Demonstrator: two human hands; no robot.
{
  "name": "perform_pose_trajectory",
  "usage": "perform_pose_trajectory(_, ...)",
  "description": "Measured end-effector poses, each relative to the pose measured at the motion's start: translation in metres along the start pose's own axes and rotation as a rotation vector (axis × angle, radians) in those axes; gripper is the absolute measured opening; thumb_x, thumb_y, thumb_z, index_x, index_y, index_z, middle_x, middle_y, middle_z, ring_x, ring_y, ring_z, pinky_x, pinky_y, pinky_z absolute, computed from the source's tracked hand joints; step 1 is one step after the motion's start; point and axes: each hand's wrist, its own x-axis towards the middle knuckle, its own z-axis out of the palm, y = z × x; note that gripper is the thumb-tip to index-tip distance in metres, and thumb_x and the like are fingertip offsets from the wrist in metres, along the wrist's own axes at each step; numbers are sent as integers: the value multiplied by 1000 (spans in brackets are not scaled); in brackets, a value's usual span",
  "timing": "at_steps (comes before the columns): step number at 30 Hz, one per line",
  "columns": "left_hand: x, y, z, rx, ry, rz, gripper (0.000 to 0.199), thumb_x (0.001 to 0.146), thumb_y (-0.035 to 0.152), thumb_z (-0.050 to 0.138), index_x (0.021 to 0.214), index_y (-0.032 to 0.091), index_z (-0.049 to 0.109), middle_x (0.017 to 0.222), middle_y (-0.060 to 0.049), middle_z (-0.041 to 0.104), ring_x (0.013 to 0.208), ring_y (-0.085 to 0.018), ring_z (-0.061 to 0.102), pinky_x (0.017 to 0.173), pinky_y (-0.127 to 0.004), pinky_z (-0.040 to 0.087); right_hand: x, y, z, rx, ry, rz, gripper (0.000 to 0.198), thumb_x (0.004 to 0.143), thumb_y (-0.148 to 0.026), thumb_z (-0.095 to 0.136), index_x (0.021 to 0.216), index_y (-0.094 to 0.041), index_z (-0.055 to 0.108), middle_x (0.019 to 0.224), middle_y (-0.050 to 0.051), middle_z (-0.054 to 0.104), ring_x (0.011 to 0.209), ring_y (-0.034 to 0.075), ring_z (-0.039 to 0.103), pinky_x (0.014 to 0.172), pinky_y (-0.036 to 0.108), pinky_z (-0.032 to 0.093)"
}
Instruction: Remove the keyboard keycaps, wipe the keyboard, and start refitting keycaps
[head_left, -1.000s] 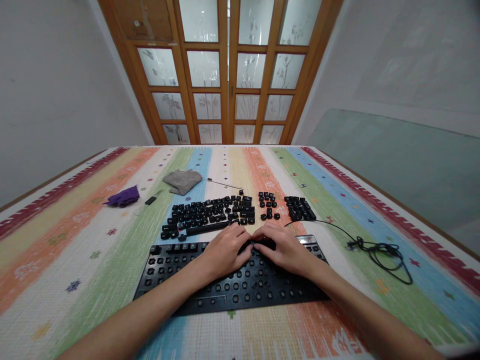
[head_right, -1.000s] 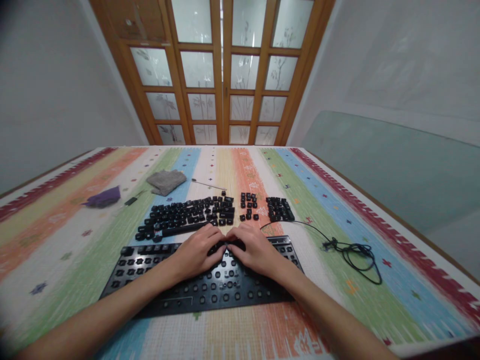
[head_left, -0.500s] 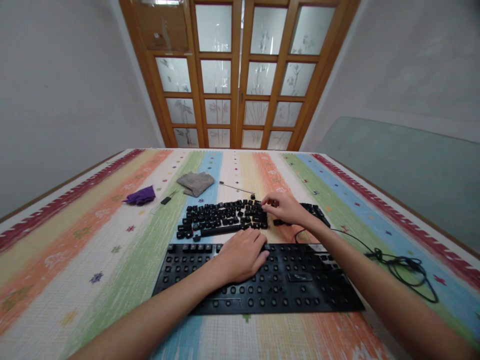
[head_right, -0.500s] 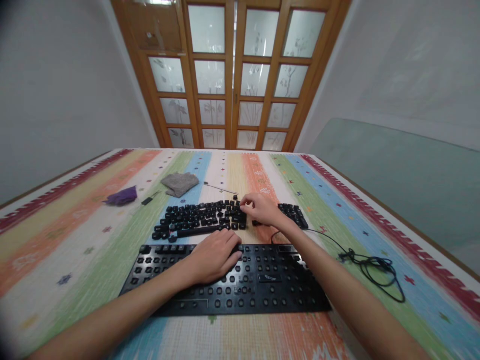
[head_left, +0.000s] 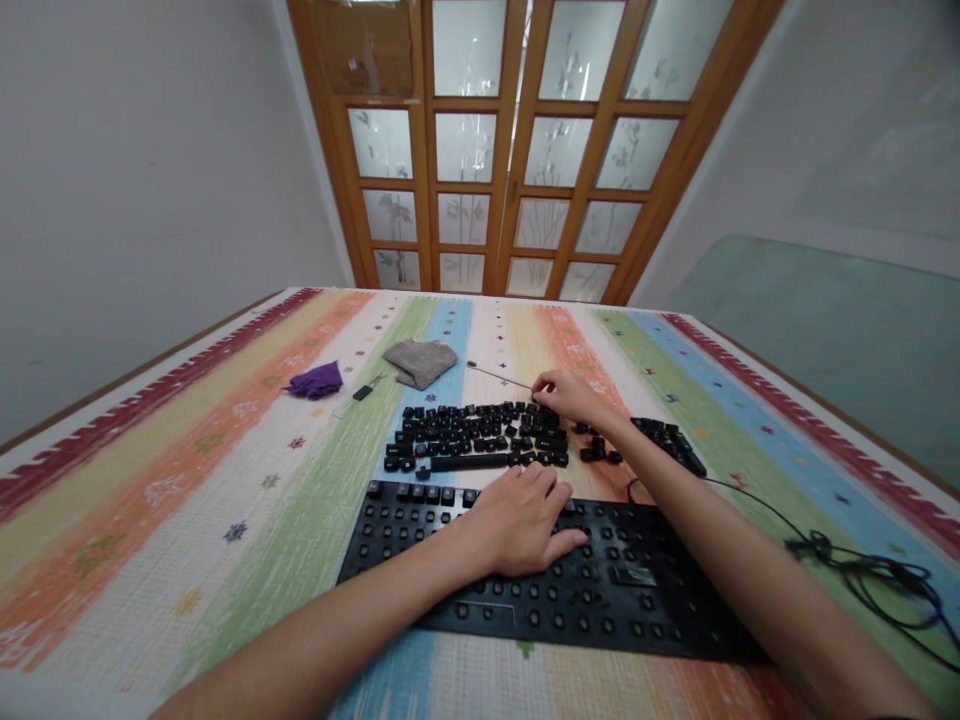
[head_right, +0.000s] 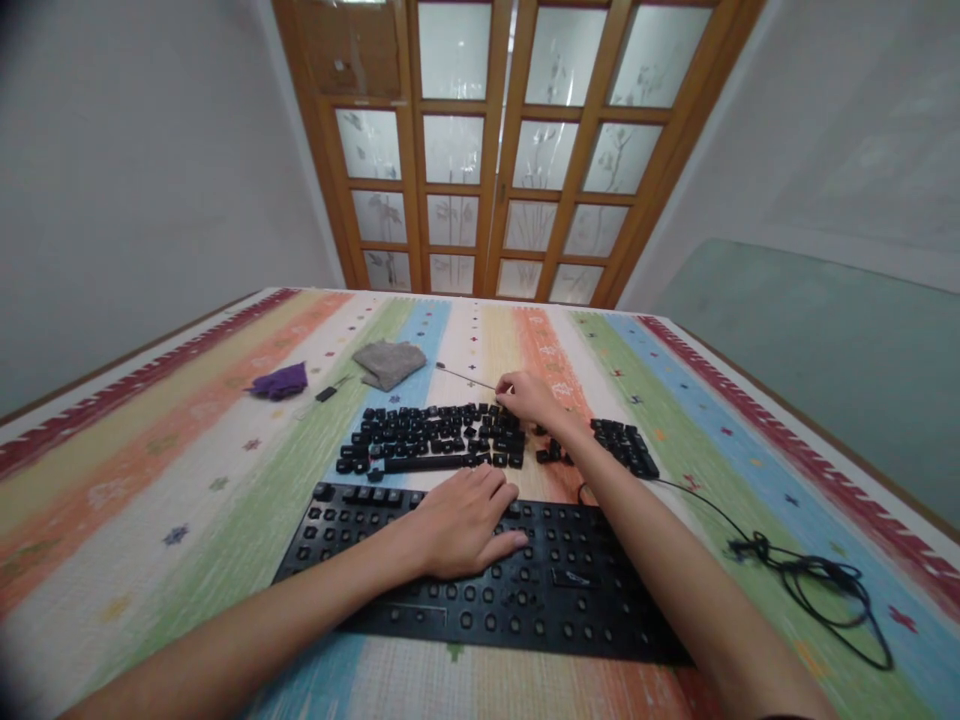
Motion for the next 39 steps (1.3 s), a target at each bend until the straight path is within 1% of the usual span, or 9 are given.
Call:
perform_pose_trajectory(4, 0, 1, -1, 13, 19, -3, 39, 96, 53, 48, 103, 15, 54, 105, -10, 60, 98, -26, 55, 81, -38, 45, 3, 2, 4, 16, 8, -12, 10, 79, -14, 62, 81, -16, 72, 80, 7, 73, 73, 19, 63, 66, 27, 45)
perform_pose_trajectory(6, -1, 1, -1, 10, 21, -7, 37, 96, 52, 49, 103, 15, 54, 105, -10, 60, 98, -26, 55, 82, -38, 45, 3, 2, 3, 32, 23, -27, 9, 80, -15, 62, 83, -17, 70, 82, 7, 73, 75, 19, 63, 68, 27, 46)
perform_pose_trajectory(12, -1, 1, -2, -5, 23, -15, 36, 95, 51, 50, 102, 16, 54, 104, -10, 59, 98, -26, 54, 82, -39, 46, -10, 0, -8, 102, 70, -76, 9, 85, -20, 59, 90, -16, 66, 89, 8, 71, 81, 20, 63, 73, 31, 48)
perform_pose_trajectory(15, -1, 1, -2, -20, 44, -34, 34, 94, 50, 52, 100, 16, 54, 102, -9, 60, 96, -26, 55, 82, -38, 46, -28, -1, -17, 159, 65, -99, 11, 88, -24, 57, 91, -16, 64, 89, 8, 71, 79, 19, 64, 72, 31, 50)
perform_pose_trajectory(19, -1, 1, -2, -45, 49, -34, 31, 96, 47, 50, 100, 17, 54, 101, -9, 60, 95, -25, 55, 82, -38, 47, -64, -2, -25, 372, 18, -126, 17, 89, -32, 56, 93, -18, 63, 85, 6, 70, 75, 18, 64, 71, 32, 52)
perform_pose_trajectory(25, 0, 0, 2, -22, 20, -9, 35, 98, 49, 45, 106, 16, 54, 106, -11, 60, 100, -27, 55, 84, -41, 46, -122, -14, -34, 573, -82, -91, 27, 87, -44, 61, 92, -18, 64, 85, 5, 69, 78, 19, 65, 72, 33, 54)
perform_pose_trajectory(29, 0, 0, 4, -11, 9, -10, 37, 98, 48, 45, 113, 15, 52, 109, -12, 59, 100, -28, 55, 85, -41, 46, -148, -23, -35, 528, -120, -81, 22, 90, -40, 58, 89, -19, 65, 81, 4, 69, 74, 18, 64, 68, 31, 52)
perform_pose_trajectory(33, -1, 0, 5, -11, 11, -16, 35, 98, 47, 46, 111, 15, 52, 106, -11, 59, 100, -28, 55, 85, -41, 47, -158, -24, -29, 488, -140, -78, 18, 91, -37, 57, 92, -20, 64, 84, 3, 70, 73, 17, 64, 64, 28, 51)
perform_pose_trajectory(39, -2, 1, 2, -19, 33, -18, 33, 97, 47, 48, 108, 16, 52, 105, -10, 59, 98, -26, 56, 84, -40, 47, -162, -21, -22, 339, -59, -141, 14, 93, -29, 54, 95, -20, 65, 90, 5, 71, 78, 18, 65, 71, 30, 51)
